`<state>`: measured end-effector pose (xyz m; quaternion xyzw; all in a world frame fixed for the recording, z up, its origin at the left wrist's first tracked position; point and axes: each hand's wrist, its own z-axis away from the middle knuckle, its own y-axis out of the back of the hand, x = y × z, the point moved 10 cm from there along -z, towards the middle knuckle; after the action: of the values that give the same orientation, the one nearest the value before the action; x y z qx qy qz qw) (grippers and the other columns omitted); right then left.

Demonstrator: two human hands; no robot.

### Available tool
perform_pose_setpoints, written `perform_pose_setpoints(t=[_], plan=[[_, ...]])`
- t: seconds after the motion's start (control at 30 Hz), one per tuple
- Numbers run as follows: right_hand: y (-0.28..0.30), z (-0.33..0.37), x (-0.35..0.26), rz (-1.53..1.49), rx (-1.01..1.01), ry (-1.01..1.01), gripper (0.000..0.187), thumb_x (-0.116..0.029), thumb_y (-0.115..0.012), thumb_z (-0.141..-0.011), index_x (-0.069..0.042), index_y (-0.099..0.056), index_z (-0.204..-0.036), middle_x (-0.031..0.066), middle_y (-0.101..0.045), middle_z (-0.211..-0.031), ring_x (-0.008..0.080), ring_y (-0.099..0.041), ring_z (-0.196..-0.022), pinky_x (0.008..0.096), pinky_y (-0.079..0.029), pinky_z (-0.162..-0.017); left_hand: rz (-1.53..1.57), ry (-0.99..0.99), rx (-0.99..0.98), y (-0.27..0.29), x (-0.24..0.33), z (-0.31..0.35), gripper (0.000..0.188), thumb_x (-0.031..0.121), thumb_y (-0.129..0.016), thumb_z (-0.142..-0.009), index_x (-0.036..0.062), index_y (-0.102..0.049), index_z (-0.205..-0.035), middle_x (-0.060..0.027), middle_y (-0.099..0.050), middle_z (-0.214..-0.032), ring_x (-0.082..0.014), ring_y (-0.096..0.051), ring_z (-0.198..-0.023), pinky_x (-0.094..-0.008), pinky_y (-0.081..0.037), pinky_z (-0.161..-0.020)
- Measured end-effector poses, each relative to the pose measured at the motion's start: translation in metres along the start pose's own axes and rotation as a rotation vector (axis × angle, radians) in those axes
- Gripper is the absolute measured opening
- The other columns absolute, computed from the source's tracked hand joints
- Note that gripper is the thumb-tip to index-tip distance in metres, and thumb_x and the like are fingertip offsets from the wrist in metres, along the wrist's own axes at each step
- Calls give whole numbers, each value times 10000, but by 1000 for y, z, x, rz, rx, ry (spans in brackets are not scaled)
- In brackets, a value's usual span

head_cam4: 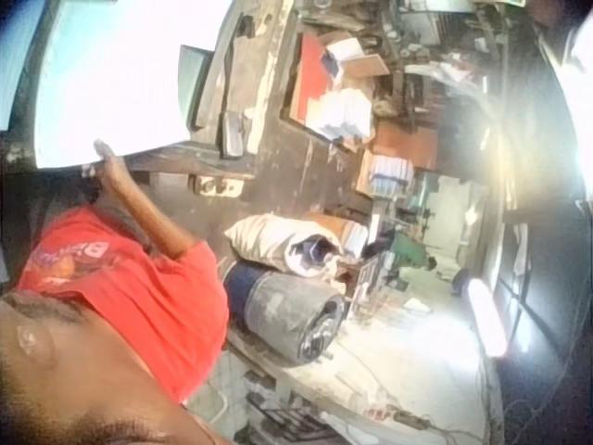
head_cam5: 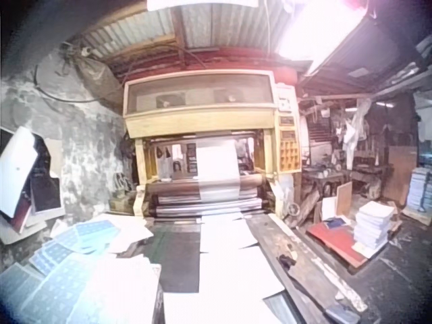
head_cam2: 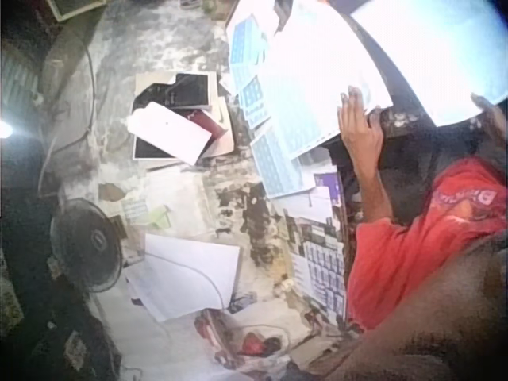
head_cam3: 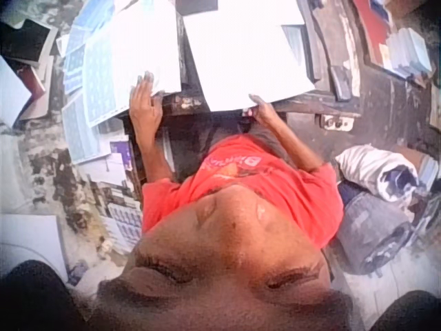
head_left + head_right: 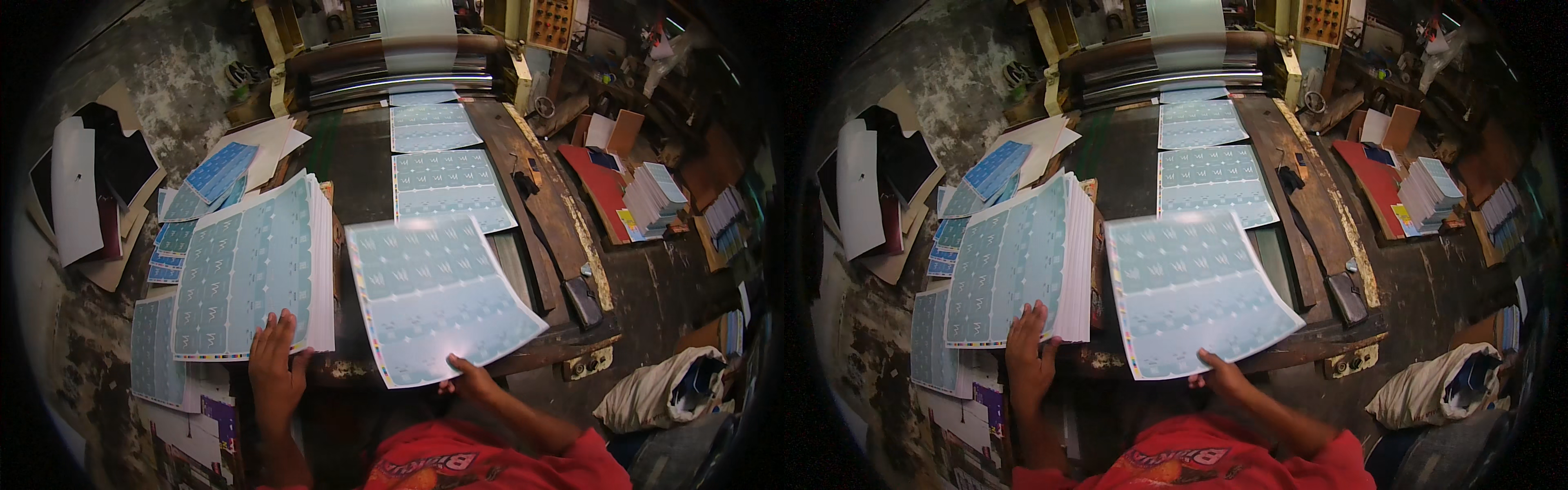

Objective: The person picks up large printed paper sheets from a stack and places them onto a machine's feeding table, aligning them by hand.

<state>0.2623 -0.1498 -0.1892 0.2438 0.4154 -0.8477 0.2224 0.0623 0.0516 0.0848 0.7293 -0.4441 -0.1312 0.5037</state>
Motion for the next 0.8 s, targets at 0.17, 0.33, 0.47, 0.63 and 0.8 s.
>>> perform_pose_setpoints(t=[0.17, 0.33, 0.47, 0.63, 0.8], plan=[[36, 2, 35, -75, 88, -25, 450, -398, -423, -1026, 9, -461, -1215, 180, -642, -853, 186, -554, -616, 400, -539, -730, 26, 30, 110, 0, -15, 14, 435, 178, -747, -791, 64, -656, -1200, -119, -655, -1231, -338, -557, -1231, -471, -388, -1039], [40, -13, 2, -153, 127, 20, 531, -472, -393, -1022, 1, -441, -1257, 187, -649, -866, 177, -570, -612, 423, -540, -773, 305, 123, 35, 13, -15, 8, 408, 302, -717, -850, 49, -672, -1168, -125, -661, -1222, -340, -556, -1236, -452, -378, -1050], [40, -40, -21, -187, 63, 31, 622, -563, -369, -998, -6, -443, -1266, 188, -651, -902, 181, -599, -627, 423, -535, -807, 432, 180, -21, 14, -21, 9, 444, 386, -668, -893, 48, -666, -1180, -136, -652, -1237, -334, -541, -1257, -453, -369, -1065], [43, -72, -46, -216, 92, 142, 640, -584, -361, -988, -12, -450, -1259, 188, -646, -938, 197, -608, -682, 439, -529, -809, 716, 419, -44, 1, -52, 18, 426, 335, -623, -947, -22, -636, -1179, -153, -650, -1213, -293, -557, -1218, -418, -364, -1083], [42, -92, -52, -228, 191, 250, 596, -554, -352, -1001, -15, -469, -1227, 161, -640, -1014, 208, -595, -792, 442, -519, -816, 1399, 615, 595, 3, -125, 46, 440, 301, -565, -989, -72, -558, -1223, -146, -597, -1243, -245, -545, -1185, -376, -382, -1067]])
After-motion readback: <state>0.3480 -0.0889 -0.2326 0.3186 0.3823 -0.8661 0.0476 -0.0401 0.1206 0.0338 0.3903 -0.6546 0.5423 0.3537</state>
